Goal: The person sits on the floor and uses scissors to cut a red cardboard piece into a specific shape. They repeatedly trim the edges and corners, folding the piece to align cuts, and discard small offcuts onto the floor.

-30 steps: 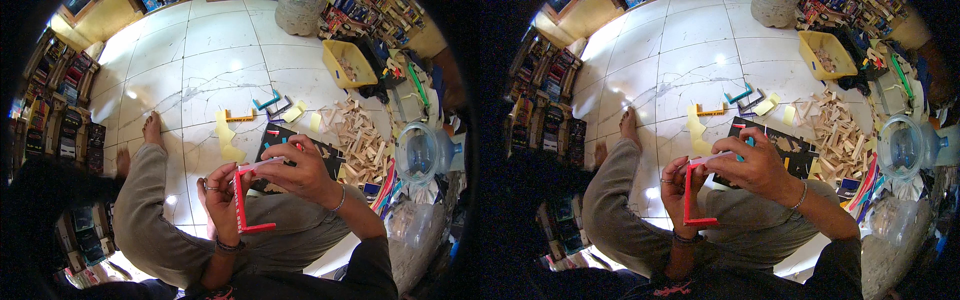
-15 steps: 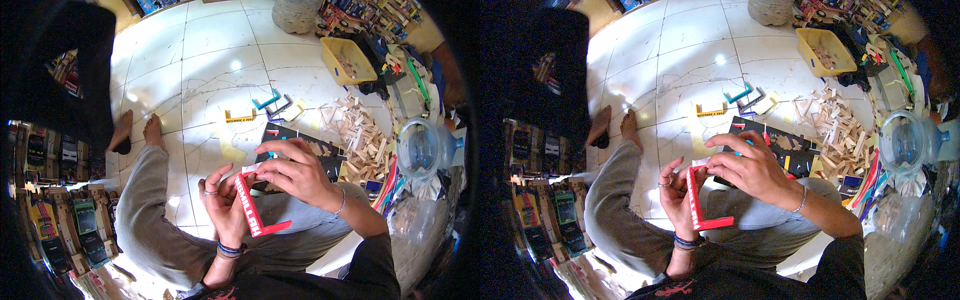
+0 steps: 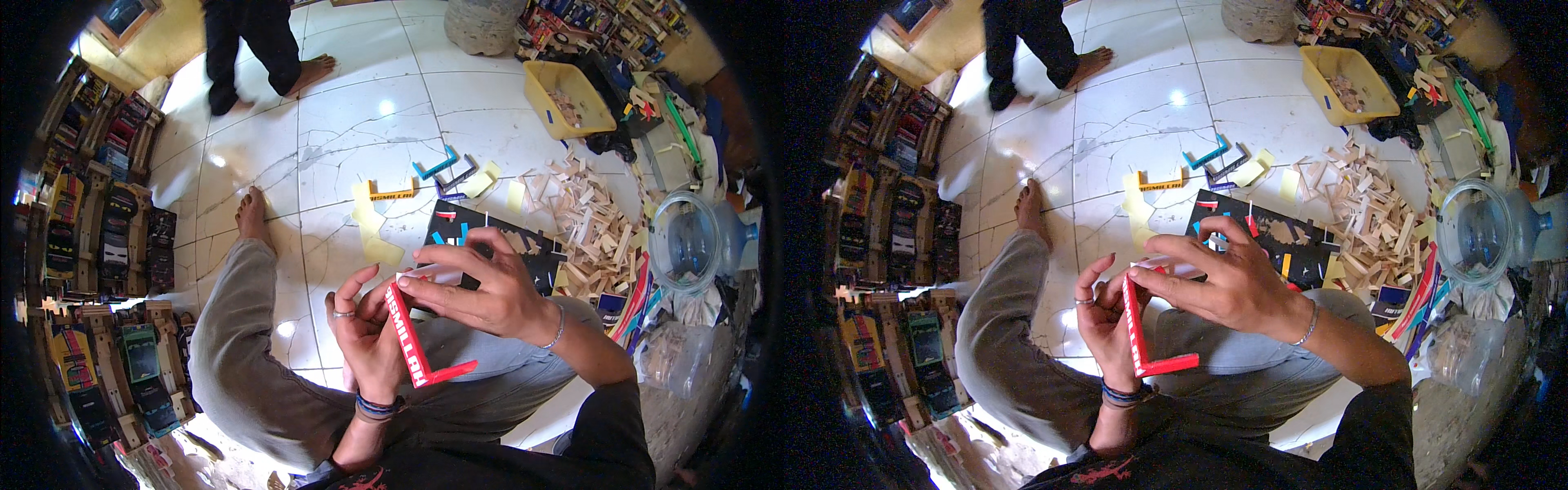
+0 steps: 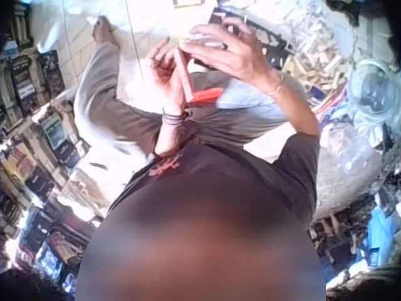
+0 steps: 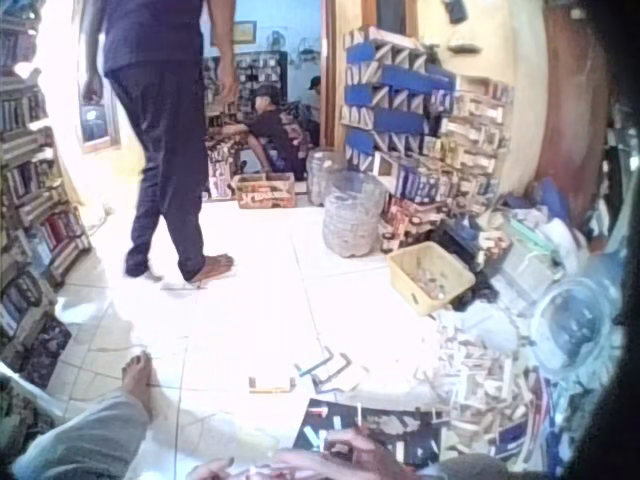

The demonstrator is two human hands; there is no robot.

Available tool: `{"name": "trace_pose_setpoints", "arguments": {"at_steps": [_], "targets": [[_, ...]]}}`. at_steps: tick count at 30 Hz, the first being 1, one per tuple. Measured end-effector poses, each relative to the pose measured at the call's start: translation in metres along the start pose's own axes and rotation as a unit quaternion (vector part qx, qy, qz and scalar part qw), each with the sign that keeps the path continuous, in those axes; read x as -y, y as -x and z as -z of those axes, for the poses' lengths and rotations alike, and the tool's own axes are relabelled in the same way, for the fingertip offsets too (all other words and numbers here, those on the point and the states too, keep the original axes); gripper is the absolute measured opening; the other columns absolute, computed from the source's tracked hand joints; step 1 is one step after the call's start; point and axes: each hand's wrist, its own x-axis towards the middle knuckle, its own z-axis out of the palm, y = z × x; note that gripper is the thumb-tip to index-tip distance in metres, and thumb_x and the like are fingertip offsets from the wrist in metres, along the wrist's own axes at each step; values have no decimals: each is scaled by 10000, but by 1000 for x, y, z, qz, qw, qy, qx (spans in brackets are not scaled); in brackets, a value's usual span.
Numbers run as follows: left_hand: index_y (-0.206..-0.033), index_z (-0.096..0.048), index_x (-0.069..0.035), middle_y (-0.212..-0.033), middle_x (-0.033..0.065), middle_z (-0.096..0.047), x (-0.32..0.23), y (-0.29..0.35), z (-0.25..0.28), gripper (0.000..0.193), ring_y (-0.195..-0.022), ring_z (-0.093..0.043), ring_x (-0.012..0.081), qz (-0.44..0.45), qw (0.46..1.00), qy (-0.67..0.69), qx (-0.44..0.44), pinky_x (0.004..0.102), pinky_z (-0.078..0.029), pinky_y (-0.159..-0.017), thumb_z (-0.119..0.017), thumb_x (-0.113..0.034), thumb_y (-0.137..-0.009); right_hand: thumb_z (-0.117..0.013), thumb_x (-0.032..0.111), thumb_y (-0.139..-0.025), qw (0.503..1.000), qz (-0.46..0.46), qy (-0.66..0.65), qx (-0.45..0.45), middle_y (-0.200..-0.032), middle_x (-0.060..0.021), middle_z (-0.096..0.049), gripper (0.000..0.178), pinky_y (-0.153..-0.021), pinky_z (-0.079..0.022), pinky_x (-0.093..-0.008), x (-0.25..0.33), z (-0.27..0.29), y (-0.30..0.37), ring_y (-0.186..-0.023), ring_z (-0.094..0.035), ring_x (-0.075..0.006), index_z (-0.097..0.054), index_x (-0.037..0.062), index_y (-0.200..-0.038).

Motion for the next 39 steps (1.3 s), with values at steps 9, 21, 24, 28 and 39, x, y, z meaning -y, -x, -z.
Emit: {"name": "trace_pose_setpoints", "arguments": {"at_steps": [9, 21, 24, 28, 39], "targets": [[-1393, -386, -16, -1226, 205, -665, -5, 2, 0, 548, -1086, -690, 238, -8, 1000, -16, 13, 335, -561, -957, -643, 82, -919, -765, 232, -828, 1000, 6, -9, 4, -1238, 0, -633, 345, -893, -439, -361, -3, -1, -1, -973, -645, -105, -712, 209, -1169], [-1418, -376, -26, -1203, 191, -687, -11, 3, 4, 593, -1108, -688, 244, 5, 992, -115, 52, 315, -538, -959, -671, 67, -912, -688, 245, -880, 994, 87, 34, 49, -1370, -17, -592, 285, -847, -483, -362, -11, 8, 0, -851, -658, -161, -691, 207, -1162], [-1377, -413, -3, -1167, 182, -699, -9, -2, 3, 539, -1077, -691, 227, 26, 997, -58, 32, 318, -543, -959, -670, 76, -910, -697, 317, -904, 998, 43, -40, 13, -1241, -45, -683, 264, -849, -479, -338, -16, 11, -3, -977, -666, -159, -712, 188, -1134], [-1273, -497, 17, -1099, 135, -701, -6, -8, 3, 396, -1028, -687, 190, -12, 998, -7, -59, 339, -568, -950, -682, 42, -924, -697, 252, -922, 969, -225, -98, -19, -921, -102, -682, 213, -725, -516, -393, -46, 21, 6, -851, -679, -281, -671, 48, -975], [-1320, -500, -4, -1141, 123, -639, -23, -10, 3, 451, -1010, -681, 202, 97, 978, 70, -173, 361, -628, -850, -712, -172, -959, -840, 364, -718, 825, -378, 152, 392, -920, -139, -706, 330, -847, -499, -458, -79, -38, 79, -964, -664, -333, -733, 76, -836]]}}
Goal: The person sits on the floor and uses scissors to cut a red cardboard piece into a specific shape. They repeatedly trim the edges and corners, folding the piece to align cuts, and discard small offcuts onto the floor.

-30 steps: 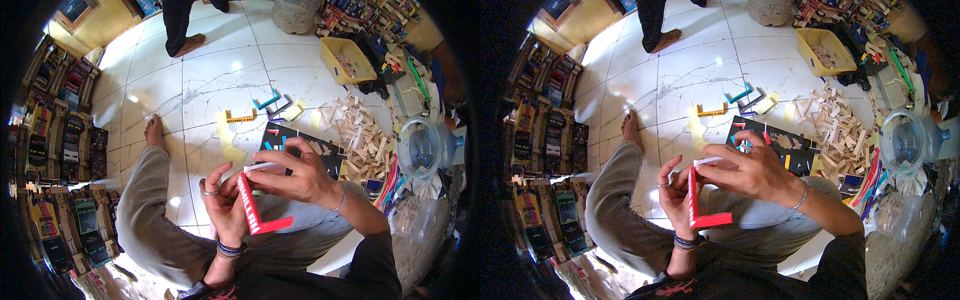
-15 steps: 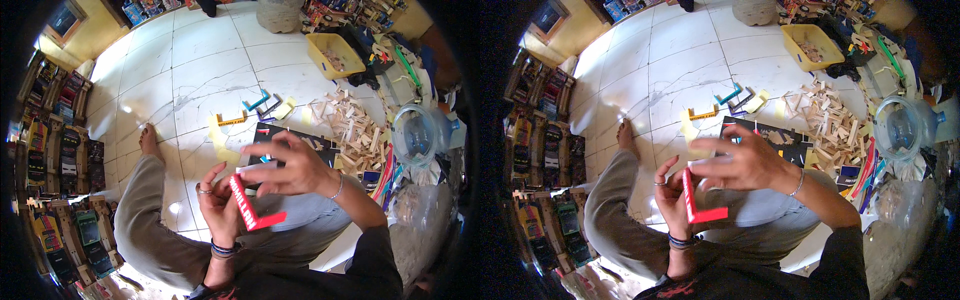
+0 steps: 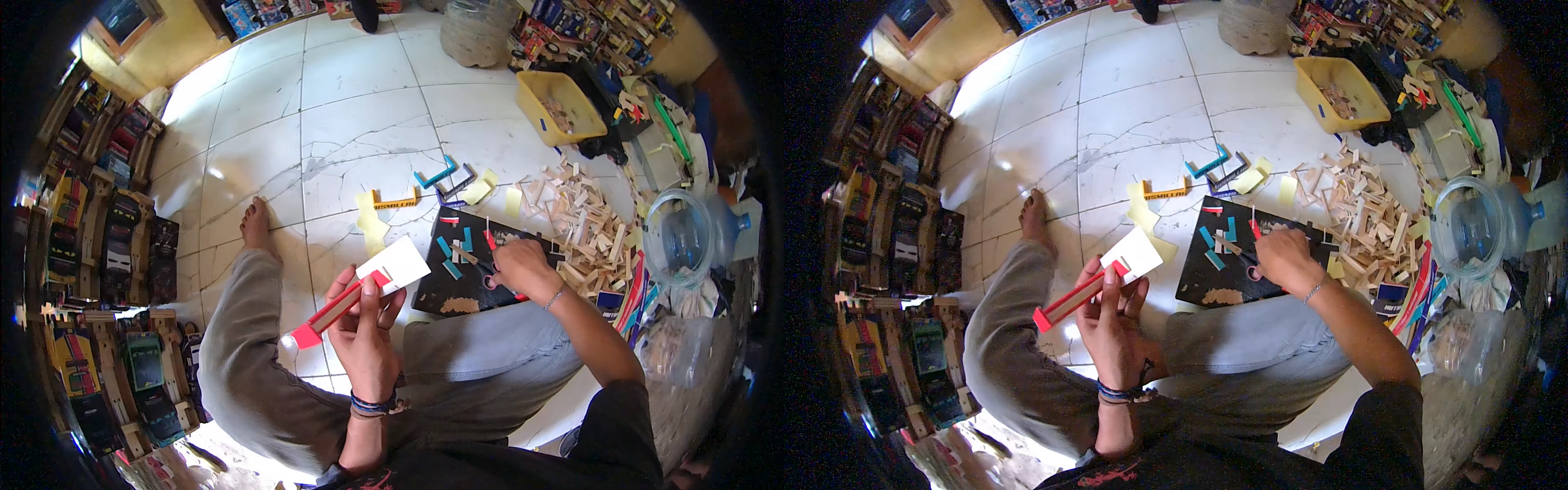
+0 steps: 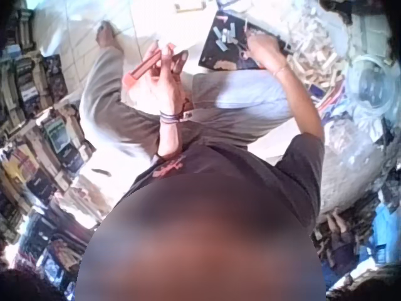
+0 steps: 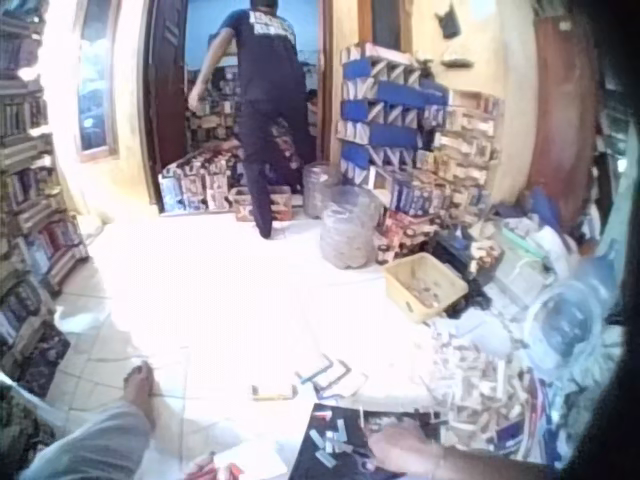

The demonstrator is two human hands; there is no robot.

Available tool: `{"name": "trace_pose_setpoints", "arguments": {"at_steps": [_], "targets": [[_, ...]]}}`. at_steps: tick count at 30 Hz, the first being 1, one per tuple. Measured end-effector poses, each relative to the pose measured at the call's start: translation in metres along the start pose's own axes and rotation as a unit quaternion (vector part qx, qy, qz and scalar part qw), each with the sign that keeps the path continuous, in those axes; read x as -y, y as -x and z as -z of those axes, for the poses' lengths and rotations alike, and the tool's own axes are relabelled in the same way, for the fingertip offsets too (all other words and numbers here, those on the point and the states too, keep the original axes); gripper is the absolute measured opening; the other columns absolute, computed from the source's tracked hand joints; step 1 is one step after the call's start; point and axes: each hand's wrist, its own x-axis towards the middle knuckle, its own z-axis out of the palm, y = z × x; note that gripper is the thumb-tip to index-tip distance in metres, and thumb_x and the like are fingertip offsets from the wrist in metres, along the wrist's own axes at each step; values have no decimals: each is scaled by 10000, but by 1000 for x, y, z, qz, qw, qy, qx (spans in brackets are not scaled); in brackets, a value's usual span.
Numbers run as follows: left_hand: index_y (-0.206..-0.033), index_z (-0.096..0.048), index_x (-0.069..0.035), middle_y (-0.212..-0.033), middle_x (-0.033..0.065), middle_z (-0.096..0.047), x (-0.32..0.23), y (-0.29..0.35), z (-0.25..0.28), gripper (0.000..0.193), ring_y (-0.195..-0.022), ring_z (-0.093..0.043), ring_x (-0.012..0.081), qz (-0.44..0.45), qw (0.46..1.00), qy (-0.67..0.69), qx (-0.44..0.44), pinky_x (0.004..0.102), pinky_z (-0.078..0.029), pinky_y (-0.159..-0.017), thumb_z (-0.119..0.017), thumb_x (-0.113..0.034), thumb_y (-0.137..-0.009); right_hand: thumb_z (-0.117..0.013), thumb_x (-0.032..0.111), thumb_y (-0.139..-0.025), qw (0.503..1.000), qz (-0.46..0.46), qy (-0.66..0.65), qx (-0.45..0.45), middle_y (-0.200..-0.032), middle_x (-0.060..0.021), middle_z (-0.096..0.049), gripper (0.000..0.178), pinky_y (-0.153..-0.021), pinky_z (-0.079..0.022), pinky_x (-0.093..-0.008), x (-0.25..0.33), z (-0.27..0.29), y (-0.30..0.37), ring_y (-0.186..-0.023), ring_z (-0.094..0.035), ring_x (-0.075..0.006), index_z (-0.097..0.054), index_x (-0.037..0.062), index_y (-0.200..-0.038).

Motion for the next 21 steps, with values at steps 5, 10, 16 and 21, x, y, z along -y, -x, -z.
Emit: {"name": "trace_pose_setpoints", "arguments": {"at_steps": [5, 10, 16, 21], "targets": [[-1336, -492, -25, -1156, 115, -637, -8, 3, 2, 479, -1005, -680, 196, -28, 999, 18, -34, 341, -631, -823, -732, -139, -938, -828, 310, -712, 998, 2, -38, -41, -894, -131, -682, 286, -828, -508, -444, 12, 9, 10, -969, -642, -326, -731, 69, -830], [-1282, -456, -53, -1124, 133, -638, -15, 3, 3, 493, -1003, -674, 211, -35, 998, 38, -34, 365, -626, -832, -768, -124, -906, -746, 236, -827, 956, 48, -290, -16, -1052, -64, -725, 196, -859, -518, -359, 7, 47, 11, -945, -674, -220, -719, 59, -907], [-1195, -489, -53, -1094, 130, -645, -27, 13, 1, 404, -1002, -681, 235, -30, 997, 59, -33, 422, -627, -832, -764, -83, -901, -689, 298, -937, 721, 206, -654, 98, -1207, -80, -686, 433, -960, -499, -278, 37, 68, 29, -1075, -627, -114, -635, -12, -1233], [-1174, -502, -35, -1064, 138, -662, -19, 23, -1, 346, -974, -694, 221, -109, 992, 60, 18, 423, -622, -842, -723, 3, -911, -784, 176, -867, 592, 262, -763, 11, -1096, -152, -680, 249, -749, -506, -262, 83, 54, 44, -908, -638, -160, -592, 65, -982]]}}
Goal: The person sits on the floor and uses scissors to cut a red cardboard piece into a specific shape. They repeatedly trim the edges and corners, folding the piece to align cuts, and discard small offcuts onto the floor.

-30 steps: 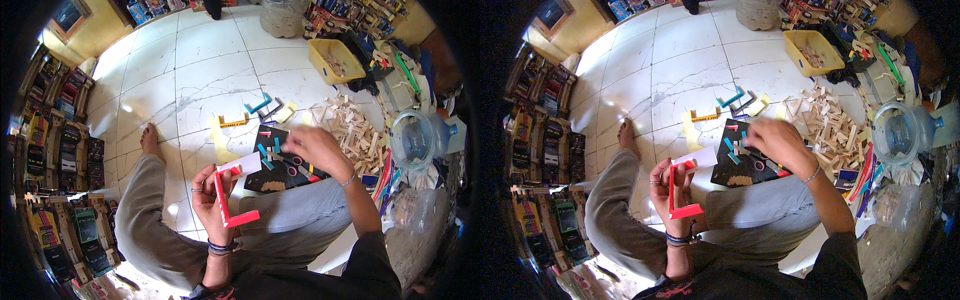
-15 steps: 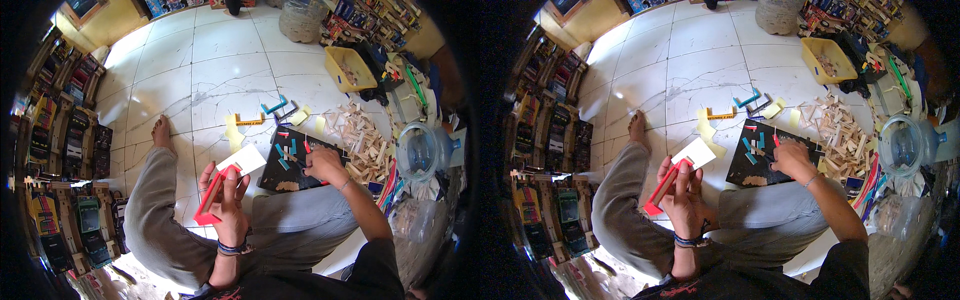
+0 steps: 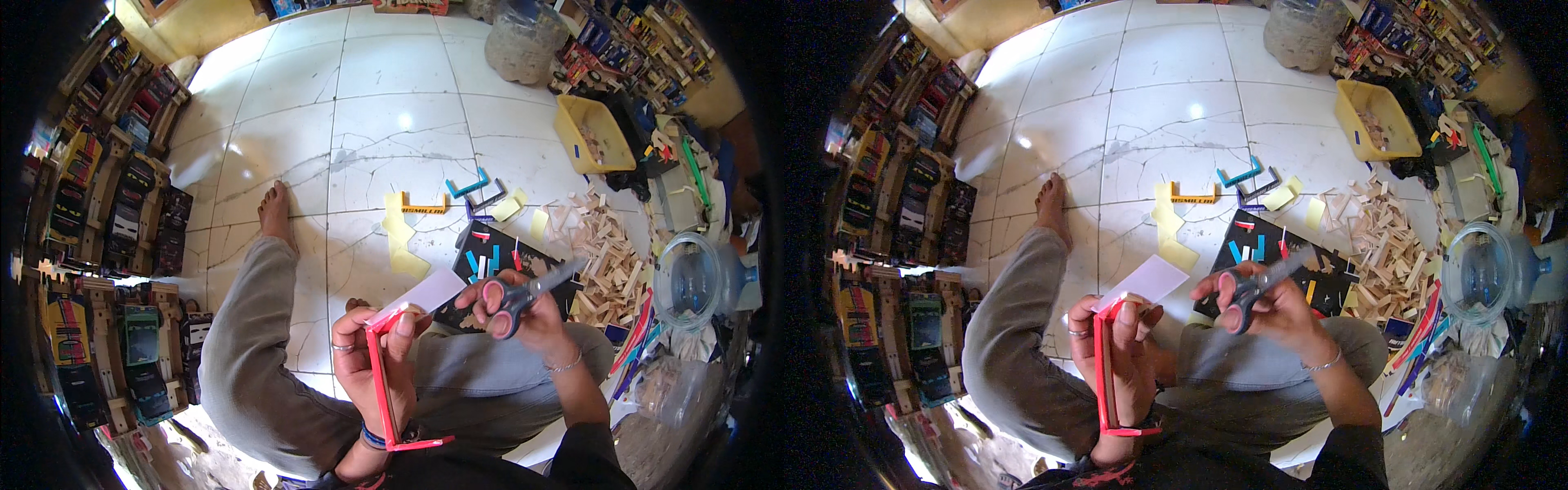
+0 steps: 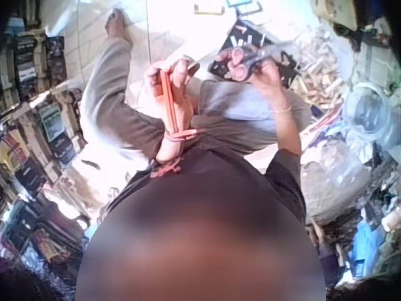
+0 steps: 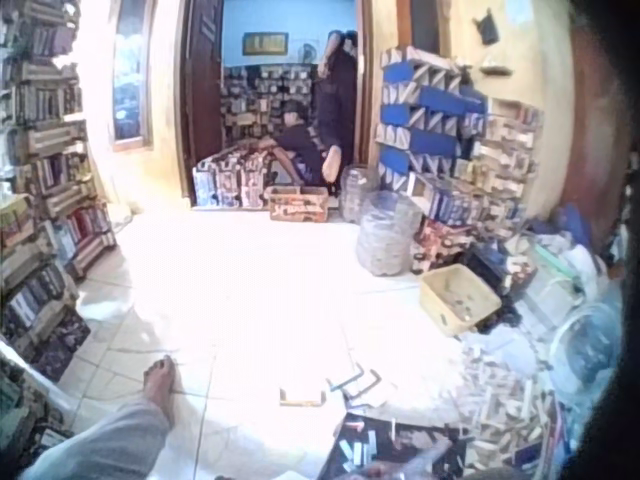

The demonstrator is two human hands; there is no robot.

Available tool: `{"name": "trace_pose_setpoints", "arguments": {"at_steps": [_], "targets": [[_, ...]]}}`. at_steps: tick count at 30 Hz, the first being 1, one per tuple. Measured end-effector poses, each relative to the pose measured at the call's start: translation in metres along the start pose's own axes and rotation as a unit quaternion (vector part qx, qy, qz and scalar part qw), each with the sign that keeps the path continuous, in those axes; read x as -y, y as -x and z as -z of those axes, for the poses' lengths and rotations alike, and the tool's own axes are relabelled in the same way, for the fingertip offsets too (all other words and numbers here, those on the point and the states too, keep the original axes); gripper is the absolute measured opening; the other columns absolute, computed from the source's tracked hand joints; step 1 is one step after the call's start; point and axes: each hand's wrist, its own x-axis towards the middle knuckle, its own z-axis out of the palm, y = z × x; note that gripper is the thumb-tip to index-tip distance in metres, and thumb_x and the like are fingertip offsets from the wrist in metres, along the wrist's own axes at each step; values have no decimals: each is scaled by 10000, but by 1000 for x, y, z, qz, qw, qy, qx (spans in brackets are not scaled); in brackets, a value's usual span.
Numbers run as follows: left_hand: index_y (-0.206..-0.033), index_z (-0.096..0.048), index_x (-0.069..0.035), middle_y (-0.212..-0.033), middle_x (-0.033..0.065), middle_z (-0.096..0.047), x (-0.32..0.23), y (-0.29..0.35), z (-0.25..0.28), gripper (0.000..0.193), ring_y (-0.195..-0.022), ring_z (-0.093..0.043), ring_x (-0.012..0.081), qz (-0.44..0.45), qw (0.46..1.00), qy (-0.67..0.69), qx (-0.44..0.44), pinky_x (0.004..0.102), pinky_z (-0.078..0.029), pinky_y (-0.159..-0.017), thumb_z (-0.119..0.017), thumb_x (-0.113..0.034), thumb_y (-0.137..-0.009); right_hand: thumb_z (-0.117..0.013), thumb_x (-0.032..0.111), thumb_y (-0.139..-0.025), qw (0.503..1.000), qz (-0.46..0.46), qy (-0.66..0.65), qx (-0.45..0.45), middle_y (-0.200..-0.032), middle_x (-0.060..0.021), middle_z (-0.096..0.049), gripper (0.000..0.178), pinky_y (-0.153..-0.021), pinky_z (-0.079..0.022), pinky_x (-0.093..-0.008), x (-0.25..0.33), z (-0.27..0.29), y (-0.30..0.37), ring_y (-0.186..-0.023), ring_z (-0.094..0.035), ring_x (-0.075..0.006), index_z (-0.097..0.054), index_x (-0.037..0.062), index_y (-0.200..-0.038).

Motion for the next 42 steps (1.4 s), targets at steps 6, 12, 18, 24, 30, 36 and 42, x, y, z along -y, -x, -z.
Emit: {"name": "trace_pose_setpoints", "arguments": {"at_steps": [6, 12, 18, 24, 30, 36, 42], "targets": [[-1162, -518, -62, -1079, 99, -637, 22, 2, 4, 322, -988, -676, 200, -36, 994, -104, 23, 387, -609, -823, -727, -29, -918, -825, 108, -841, 982, 157, 96, -27, -1073, -205, -700, 532, -725, -473, -265, -17, -17, 6, -883, -656, -174, -388, 135, -1144], [-1133, -548, -41, -1058, 78, -632, 39, 2, 1, 332, -973, -658, 147, -72, 986, -153, 7, 317, -562, -861, -754, 21, -880, -751, 34, -888, 955, 138, 216, -147, -1042, -180, -706, 488, -750, -486, -255, -20, -26, 12, -896, -677, -161, -344, 108, -1148], [-1151, -549, -26, -1039, 70, -673, 51, 9, 4, 371, -998, -669, 114, -117, 973, -196, 20, 263, -479, -992, -769, 44, -861, -706, 15, -928, 972, 16, -53, -228, -1043, -75, -643, 449, -881, -513, -289, -28, -36, 14, -1020, -645, -132, -387, 58, -1241], [-1110, -530, -44, -1080, 91, -664, 61, 18, 2, 337, -1102, -629, 160, -167, 961, -211, 63, 430, -334, -1184, -730, 80, -869, -663, 42, -959, 970, -32, -114, -211, -1108, -96, -666, 410, -815, -494, -294, -29, -38, 18, -974, -633, -144, -423, 82, -1288], [-1094, -522, -47, -1027, 79, -675, 66, 21, -5, 317, -1037, -668, 186, -189, 959, -195, 81, 468, -303, -1199, -728, 61, -878, -651, 50, -955, 963, -27, -168, -210, -1087, -99, -675, 372, -804, -483, -305, -24, -41, 16, -937, -616, -147, -431, 84, -1253], [-1093, -532, -48, -1027, 97, -687, 66, 16, 3, 318, -1050, -665, 193, -211, 939, -261, 81, 427, -366, -1119, -740, 50, -873, -658, 36, -954, 955, -67, -212, -196, -1174, -130, -673, 461, -954, -493, -317, -22, -33, 20, -1085, -643, -178, -389, 42, -1330], [-1125, -546, -52, -1136, 112, -650, 62, 12, -3, 322, -1049, -652, 184, -141, 969, -203, 12, 440, -340, -1154, -737, 40, -883, -660, 32, -955, 966, -48, -153, -204, -1140, -129, -695, 454, -945, -496, -302, -20, -29, 22, -1084, -647, -167, -356, 65, -1290]]}}
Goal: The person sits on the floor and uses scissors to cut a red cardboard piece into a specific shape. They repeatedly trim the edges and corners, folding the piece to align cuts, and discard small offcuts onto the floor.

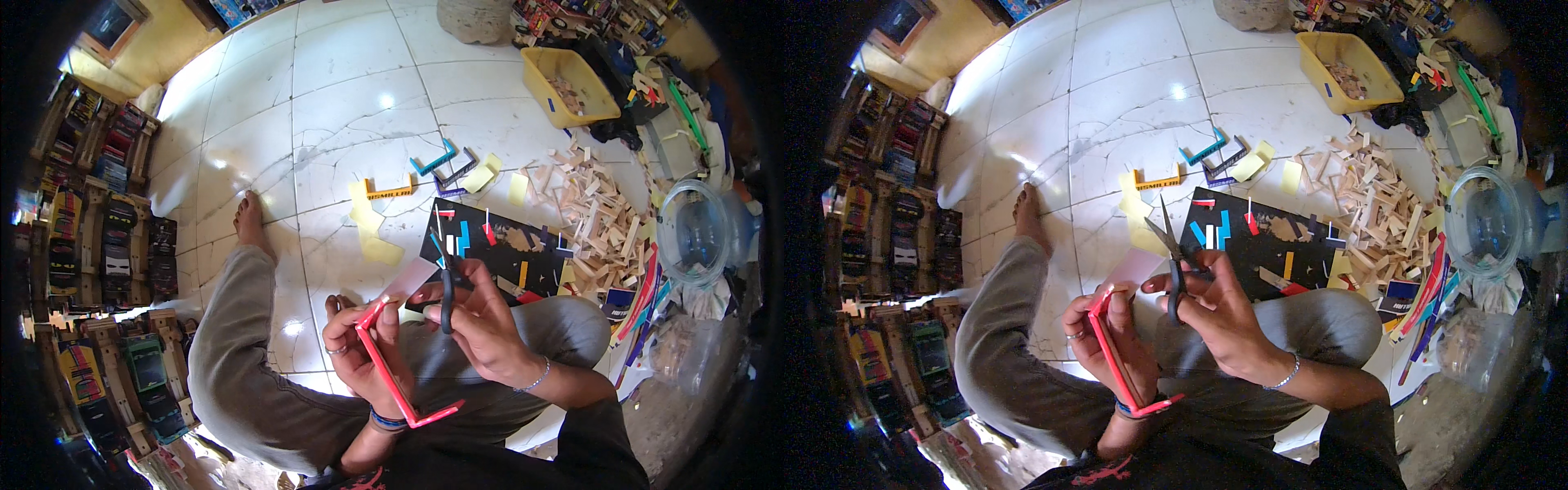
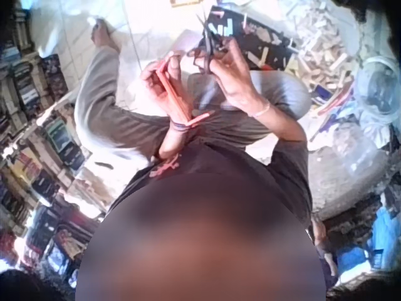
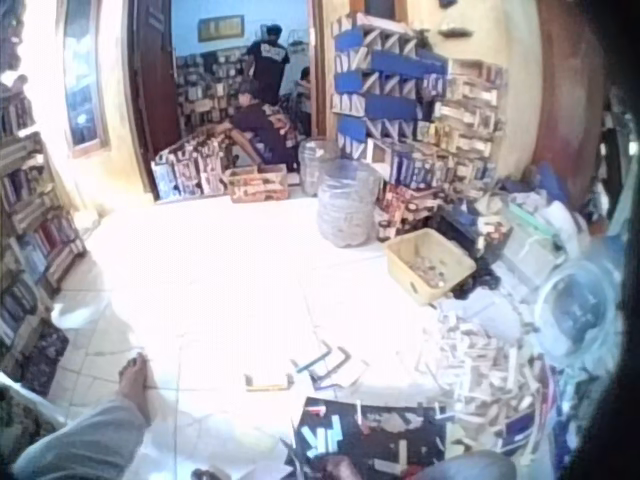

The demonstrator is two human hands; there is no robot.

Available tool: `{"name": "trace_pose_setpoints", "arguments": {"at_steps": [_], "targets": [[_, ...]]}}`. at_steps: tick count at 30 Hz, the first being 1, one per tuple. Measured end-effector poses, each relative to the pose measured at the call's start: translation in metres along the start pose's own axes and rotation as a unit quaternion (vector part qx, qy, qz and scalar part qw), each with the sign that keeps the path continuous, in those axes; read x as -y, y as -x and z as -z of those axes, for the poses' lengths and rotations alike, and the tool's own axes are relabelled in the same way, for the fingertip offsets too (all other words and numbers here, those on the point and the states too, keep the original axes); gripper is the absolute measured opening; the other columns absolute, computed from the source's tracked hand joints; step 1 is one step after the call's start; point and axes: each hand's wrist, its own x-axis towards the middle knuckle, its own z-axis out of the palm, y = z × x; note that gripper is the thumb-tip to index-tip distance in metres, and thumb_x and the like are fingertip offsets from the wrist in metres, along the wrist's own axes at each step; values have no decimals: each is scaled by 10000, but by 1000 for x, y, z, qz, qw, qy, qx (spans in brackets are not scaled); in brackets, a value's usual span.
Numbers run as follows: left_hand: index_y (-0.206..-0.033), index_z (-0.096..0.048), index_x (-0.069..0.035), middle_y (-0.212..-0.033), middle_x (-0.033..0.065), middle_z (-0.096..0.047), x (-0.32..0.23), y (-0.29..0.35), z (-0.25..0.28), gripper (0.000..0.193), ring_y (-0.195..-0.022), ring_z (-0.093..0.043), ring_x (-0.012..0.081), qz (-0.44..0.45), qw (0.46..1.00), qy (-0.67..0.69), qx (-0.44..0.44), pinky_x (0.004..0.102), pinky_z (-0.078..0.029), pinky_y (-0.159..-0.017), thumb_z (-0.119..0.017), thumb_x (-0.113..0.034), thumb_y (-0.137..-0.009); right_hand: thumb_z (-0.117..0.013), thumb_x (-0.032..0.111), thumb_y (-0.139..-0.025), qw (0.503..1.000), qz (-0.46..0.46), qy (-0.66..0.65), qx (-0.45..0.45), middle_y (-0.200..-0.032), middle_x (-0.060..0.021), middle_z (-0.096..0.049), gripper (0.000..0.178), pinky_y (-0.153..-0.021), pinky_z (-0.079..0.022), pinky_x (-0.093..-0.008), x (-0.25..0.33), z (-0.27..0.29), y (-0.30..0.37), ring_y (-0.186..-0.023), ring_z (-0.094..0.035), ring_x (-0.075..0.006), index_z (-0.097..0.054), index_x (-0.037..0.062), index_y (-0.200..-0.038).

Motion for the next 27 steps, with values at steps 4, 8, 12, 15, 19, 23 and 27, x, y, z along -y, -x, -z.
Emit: {"name": "trace_pose_setpoints", "arguments": {"at_steps": [4, 8, 12, 15, 19, 23, 27], "targets": [[-1144, -529, -60, -1115, 105, -634, -14, -10, 0, 316, -984, -660, 187, 115, 985, 119, -38, 375, -541, -954, -737, -22, -909, -649, 44, -963, 994, 68, 77, 22, -987, -84, -654, 389, -836, -515, -311, 8, 6, 0, -960, -651, -152, -374, 84, -1235], [-1171, -509, -79, -1067, 102, -649, -28, -20, 2, 331, -971, -667, 186, 149, 978, 131, -61, 375, -584, -900, -733, -84, -927, -755, 2, -870, 991, 102, 81, 15, -921, -16, -577, 459, -779, -510, -289, 11, 5, -1, -904, -626, -115, -436, 92, -1188], [-1176, -507, -93, -1064, 111, -658, -38, -27, 6, 333, -956, -674, 189, 173, 975, 131, -54, 361, -580, -887, -732, -103, -931, -864, 19, -760, 949, 69, 307, 34, -1138, -43, -592, 555, -813, -513, -282, 13, 5, -3, -974, -604, -94, -461, 75, -1138], [-1181, -509, -97, -1063, 116, -665, -42, -29, 10, 333, -932, -677, 192, 189, 972, 132, -48, 351, -574, -869, -730, -103, -932, -911, 147, -720, 874, 110, 459, 111, -1234, -83, -578, 560, -803, -524, -332, 12, 6, -4, -970, -625, -165, -490, 41, -1072], [-1191, -516, -84, -1051, 117, -674, -39, -29, 9, 343, -905, -679, 196, 196, 968, 150, -48, 342, -568, -848, -737, -102, -929, -920, 295, -703, 806, 202, 540, 131, -1094, -116, -606, 570, -760, -524, -378, 5, 6, -3, -885, -643, -282, -533, 10, -1012], [-1170, -536, -50, -1046, 123, -682, -37, -28, 10, 342, -909, -682, 193, 214, 964, 157, 2, 336, -570, -851, -758, -94, -913, -898, 345, -729, 813, 155, 538, 158, -949, -111, -615, 539, -751, -512, -371, 3, 7, -1, -835, -638, -281, -561, 9, -981], [-1146, -554, -24, -1045, 127, -687, -35, -26, 9, 335, -918, -692, 192, 227, 964, 137, 5, 328, -585, -847, -772, -76, -897, -895, 336, -737, 839, 149, 490, 185, -889, -86, -598, 505, -696, -474, -330, 7, 8, -4, -774, -603, -227, -574, 23, -970]]}}
